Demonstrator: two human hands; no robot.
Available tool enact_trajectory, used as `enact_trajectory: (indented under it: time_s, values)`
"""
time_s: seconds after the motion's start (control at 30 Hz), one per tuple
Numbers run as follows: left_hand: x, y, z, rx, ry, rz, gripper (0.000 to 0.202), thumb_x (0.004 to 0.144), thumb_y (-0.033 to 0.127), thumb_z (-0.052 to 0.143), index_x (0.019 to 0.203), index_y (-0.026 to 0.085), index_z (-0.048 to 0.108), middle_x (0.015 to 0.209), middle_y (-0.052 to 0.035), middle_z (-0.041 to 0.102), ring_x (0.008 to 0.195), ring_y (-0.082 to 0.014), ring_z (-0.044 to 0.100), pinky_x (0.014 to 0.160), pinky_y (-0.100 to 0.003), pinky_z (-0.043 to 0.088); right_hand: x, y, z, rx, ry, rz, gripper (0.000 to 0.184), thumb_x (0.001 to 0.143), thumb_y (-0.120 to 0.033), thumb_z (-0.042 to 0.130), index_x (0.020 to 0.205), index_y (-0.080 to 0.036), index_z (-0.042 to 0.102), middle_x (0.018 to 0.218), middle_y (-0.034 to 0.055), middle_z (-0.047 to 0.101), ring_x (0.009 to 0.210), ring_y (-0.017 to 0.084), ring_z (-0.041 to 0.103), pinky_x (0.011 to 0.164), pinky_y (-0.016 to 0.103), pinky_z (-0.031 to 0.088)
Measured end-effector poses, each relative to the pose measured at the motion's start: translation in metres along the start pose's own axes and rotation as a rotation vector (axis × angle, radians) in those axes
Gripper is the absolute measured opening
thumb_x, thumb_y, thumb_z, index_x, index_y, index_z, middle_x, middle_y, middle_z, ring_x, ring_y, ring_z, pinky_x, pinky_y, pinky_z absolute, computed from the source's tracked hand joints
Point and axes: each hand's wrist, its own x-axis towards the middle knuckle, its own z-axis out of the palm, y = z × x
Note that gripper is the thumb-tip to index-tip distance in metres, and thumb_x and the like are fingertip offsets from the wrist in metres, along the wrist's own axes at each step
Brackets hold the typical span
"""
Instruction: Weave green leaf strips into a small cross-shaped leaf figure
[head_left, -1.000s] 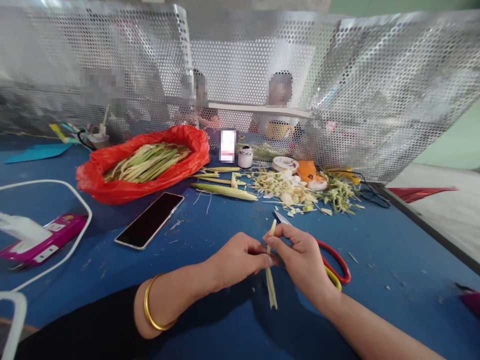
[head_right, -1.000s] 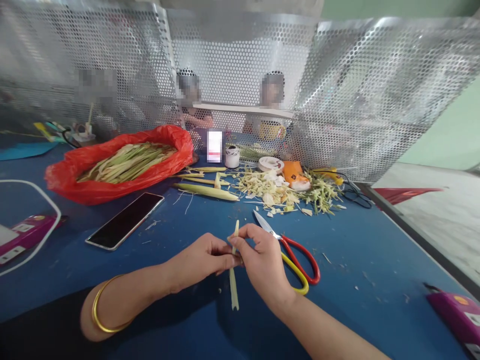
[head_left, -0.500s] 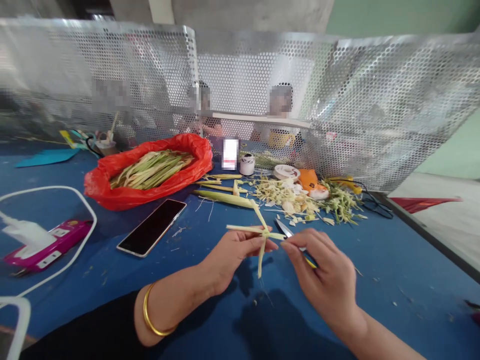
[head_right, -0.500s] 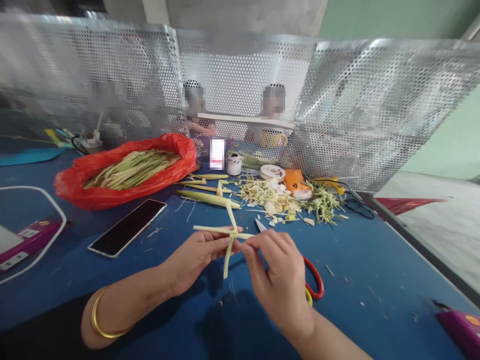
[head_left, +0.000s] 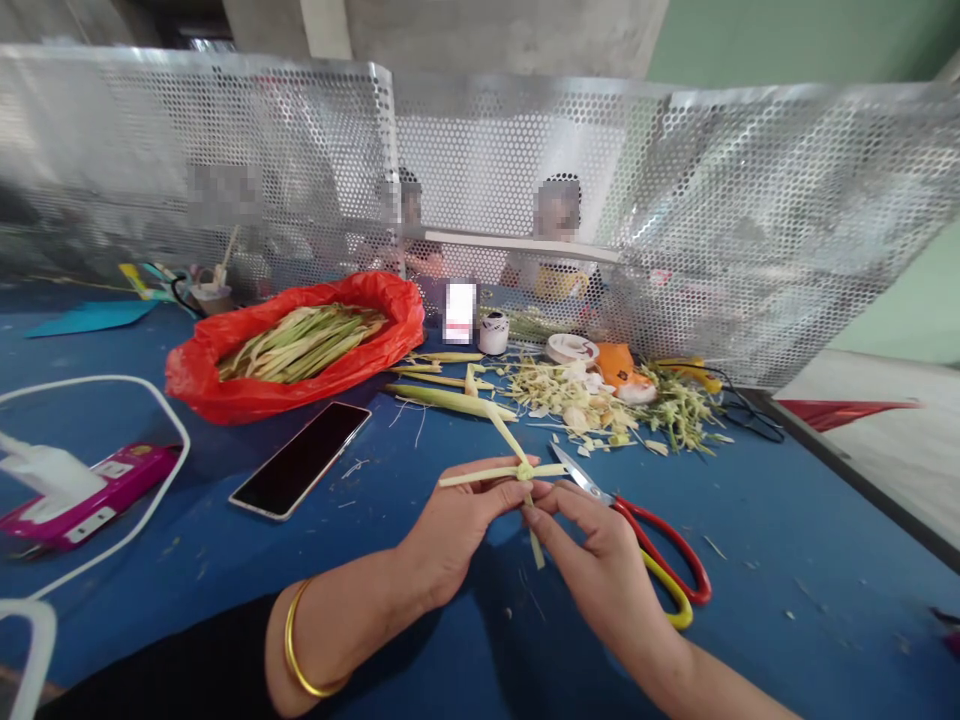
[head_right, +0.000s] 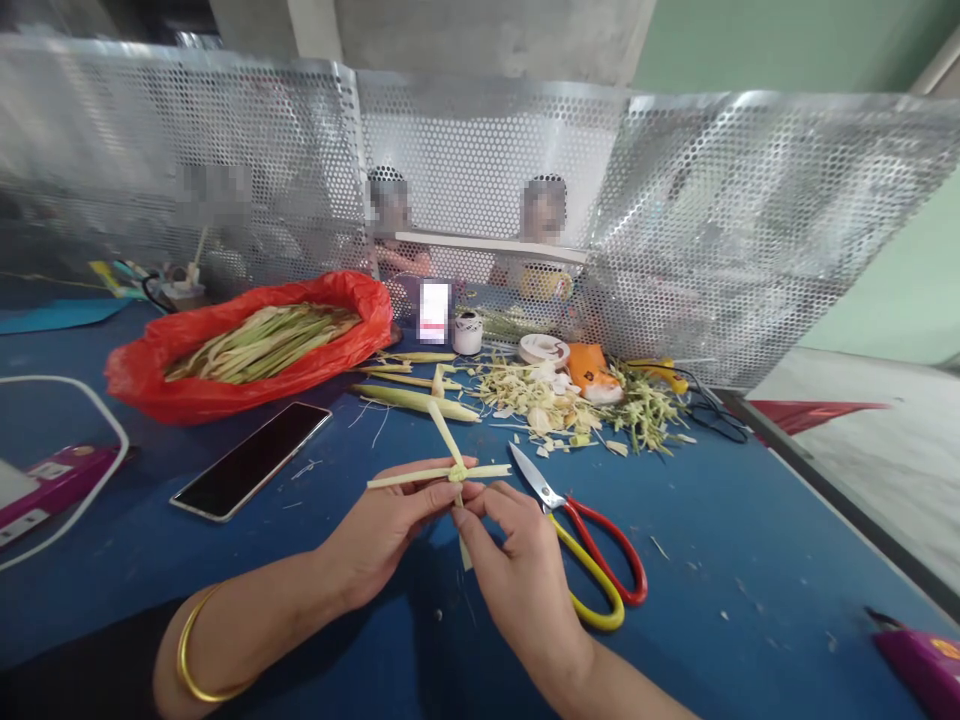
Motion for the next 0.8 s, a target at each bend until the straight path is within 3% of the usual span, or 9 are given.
enact_trajectory:
  time_s: [0.2,0.33,0.43,0.53,0.6,0.67,0.8]
  values:
    - [0.001,0.002,0.001,-0.033,0.012,-0.030,0.032,0.062,0.022,0.081,0.091,0.014,0.074,0.078,-0.0060,0.074,0.080,-0.0179,0.068,0.082,-0.028,0.050,0.003,-0.002,-0.001,-0.015,-0.056,-0.071,0.027,0.088,-0.023,0.054,0.062,-0.021,0.051,0.074,0.0016,0.060,0.075,0.018,0.058,0.071,0.026,0.043]
    - [0.003,0.006,-0.002,-0.014,-0.008,-0.034,0.030,0.064,0.021,0.079,0.092,0.013,0.073,0.076,-0.0059,0.073,0.078,-0.0167,0.067,0.080,-0.026,0.050,0.001,-0.003,-0.006,-0.155,-0.103,-0.137,0.028,0.091,-0.025,0.052,0.064,-0.021,0.049,0.070,0.0004,0.059,0.069,0.016,0.056,0.067,0.027,0.040]
    - [0.004,0.011,-0.006,0.047,-0.046,-0.029,0.027,0.069,0.021,0.075,0.095,0.014,0.072,0.074,-0.0044,0.071,0.076,-0.0151,0.064,0.078,-0.026,0.049,0.000,-0.004,-0.016,-0.398,0.012,-0.301,0.023,0.093,-0.028,0.052,0.071,-0.022,0.052,0.071,0.0008,0.060,0.066,0.017,0.055,0.066,0.030,0.036]
    - [0.003,0.013,-0.008,0.103,-0.097,-0.039,0.026,0.071,0.021,0.072,0.095,0.014,0.072,0.066,-0.0004,0.065,0.068,-0.0116,0.060,0.072,-0.024,0.047,0.004,-0.001,-0.023,-0.589,0.161,-0.422,0.009,0.091,-0.030,0.057,0.091,-0.021,0.057,0.091,0.0060,0.066,0.086,0.022,0.059,0.076,0.033,0.036]
    - [0.003,0.012,-0.009,0.155,-0.121,-0.052,0.024,0.071,0.023,0.071,0.094,0.015,0.071,0.065,0.0013,0.062,0.061,-0.0089,0.055,0.063,-0.021,0.044,0.008,0.002,-0.023,-0.604,0.103,-0.402,0.011,0.090,-0.030,0.059,0.097,-0.021,0.057,0.093,0.0058,0.067,0.088,0.022,0.060,0.083,0.034,0.037]
    - [0.004,0.008,-0.010,0.215,-0.124,-0.049,0.024,0.070,0.027,0.073,0.091,0.015,0.070,0.066,0.0029,0.059,0.055,-0.0064,0.049,0.055,-0.019,0.039,0.009,0.005,-0.020,-0.576,-0.007,-0.359,0.007,0.092,-0.027,0.055,0.088,-0.021,0.056,0.079,0.0013,0.067,0.074,0.018,0.060,0.088,0.035,0.036]
    - [0.006,0.001,-0.009,0.314,-0.146,-0.037,0.027,0.073,0.039,0.072,0.085,0.016,0.062,0.057,0.0063,0.054,0.045,-0.0053,0.044,0.045,-0.018,0.035,0.007,0.006,-0.013,-0.565,-0.063,-0.350,0.027,0.096,-0.020,0.044,0.069,-0.021,0.047,0.060,-0.0034,0.056,0.057,0.013,0.052,0.090,0.035,0.035]
